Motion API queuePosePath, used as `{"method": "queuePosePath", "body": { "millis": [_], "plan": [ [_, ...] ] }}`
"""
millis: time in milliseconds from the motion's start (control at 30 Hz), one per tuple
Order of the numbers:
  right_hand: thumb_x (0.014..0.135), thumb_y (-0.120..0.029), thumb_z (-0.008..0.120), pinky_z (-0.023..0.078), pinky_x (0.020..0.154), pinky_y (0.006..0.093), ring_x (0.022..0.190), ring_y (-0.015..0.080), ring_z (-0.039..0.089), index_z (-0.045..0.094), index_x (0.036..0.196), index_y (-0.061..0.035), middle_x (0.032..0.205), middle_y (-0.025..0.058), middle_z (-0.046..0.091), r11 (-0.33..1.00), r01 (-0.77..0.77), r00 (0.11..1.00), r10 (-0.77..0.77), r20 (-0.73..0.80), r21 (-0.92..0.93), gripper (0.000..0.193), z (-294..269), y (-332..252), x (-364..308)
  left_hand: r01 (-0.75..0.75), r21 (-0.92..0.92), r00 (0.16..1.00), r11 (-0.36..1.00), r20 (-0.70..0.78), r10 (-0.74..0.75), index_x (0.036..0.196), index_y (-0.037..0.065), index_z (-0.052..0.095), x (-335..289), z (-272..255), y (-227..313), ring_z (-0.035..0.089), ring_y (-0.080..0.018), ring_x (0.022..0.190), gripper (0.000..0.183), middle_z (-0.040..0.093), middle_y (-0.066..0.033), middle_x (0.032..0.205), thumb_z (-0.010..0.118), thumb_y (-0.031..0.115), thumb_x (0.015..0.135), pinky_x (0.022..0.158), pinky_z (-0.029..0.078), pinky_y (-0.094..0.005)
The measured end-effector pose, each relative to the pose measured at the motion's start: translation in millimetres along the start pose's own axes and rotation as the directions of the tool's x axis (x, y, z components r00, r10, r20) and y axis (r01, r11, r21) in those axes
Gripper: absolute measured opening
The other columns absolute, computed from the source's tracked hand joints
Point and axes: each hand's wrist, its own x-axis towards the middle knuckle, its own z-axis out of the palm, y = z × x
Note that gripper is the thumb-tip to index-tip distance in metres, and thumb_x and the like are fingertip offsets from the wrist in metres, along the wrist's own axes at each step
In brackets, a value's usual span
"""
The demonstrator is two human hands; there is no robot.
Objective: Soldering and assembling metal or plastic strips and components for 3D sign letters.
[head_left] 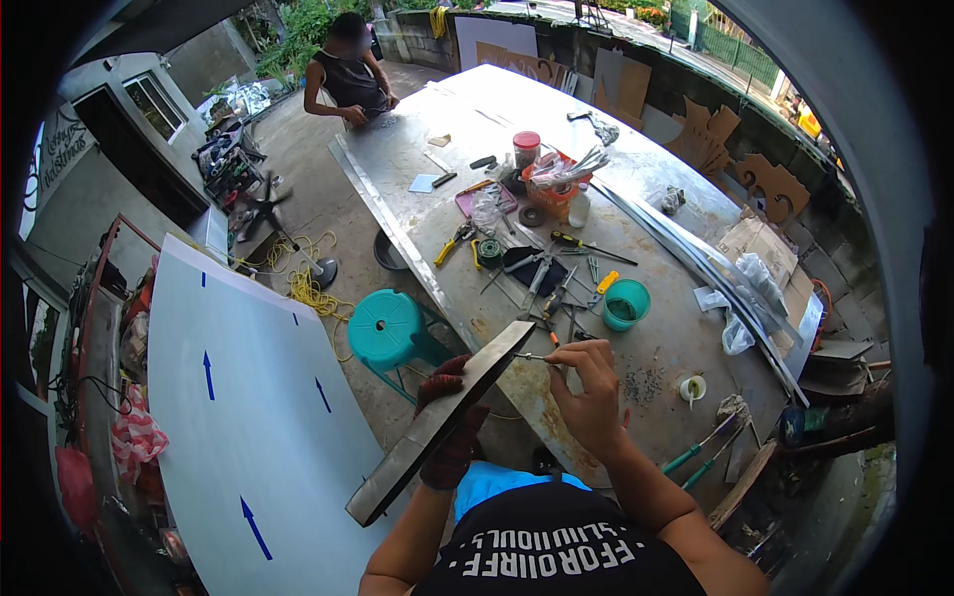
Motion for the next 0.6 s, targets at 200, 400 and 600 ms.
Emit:
{"method": "queuePosePath", "body": {
  "millis": [200, 400, 600],
  "plan": [
    [0.075, 0.006, 0.079, 0.046, 0.081, 0.0381, 0.094, 0.0260, 0.062, 0.072, 0.096, -0.0070, 0.094, 0.0067, 0.070, 0.999, 0.045, 0.999, -0.046, 0.021, 0.024, 0.025, 4.7, 1.6, -3.5, -0.005, 0.019, 0.998, 1.000, 0.061, 0.003, 0.123, 0.013, 0.056, 1.3, 2.9, -1.2, 0.050, -0.0307, 0.136, 0.047, 0.056, -0.0173, 0.143, 0.084, 0.012, 0.084, 0.117, 0.039, -0.0465],
    [0.077, 0.001, 0.081, 0.044, 0.083, 0.0370, 0.093, 0.0241, 0.062, 0.071, 0.094, -0.0087, 0.094, 0.0041, 0.071, 0.999, 0.050, 0.999, -0.050, 0.009, 0.021, 0.022, 8.5, 1.8, -3.2, -0.004, 0.013, 0.999, 1.000, 0.054, 0.003, 0.121, 0.012, 0.057, 2.9, 3.8, 0.9, 0.053, -0.0300, 0.133, 0.049, 0.056, -0.0178, 0.141, 0.086, 0.011, 0.082, 0.114, 0.041, -0.0452],
    [0.079, -0.002, 0.081, 0.043, 0.085, 0.0376, 0.094, 0.0244, 0.062, 0.069, 0.094, -0.0089, 0.095, 0.0040, 0.071, 0.999, 0.050, 0.999, -0.050, 0.010, 0.011, 0.021, 9.0, 6.9, -1.0, 0.015, -0.022, 1.000, 1.000, 0.025, -0.014, 0.119, 0.011, 0.057, 3.2, 4.5, -6.5, 0.055, -0.0287, 0.129, 0.050, 0.058, -0.0180, 0.138, 0.088, 0.011, 0.080, 0.111, 0.045, -0.0427]
  ]
}}
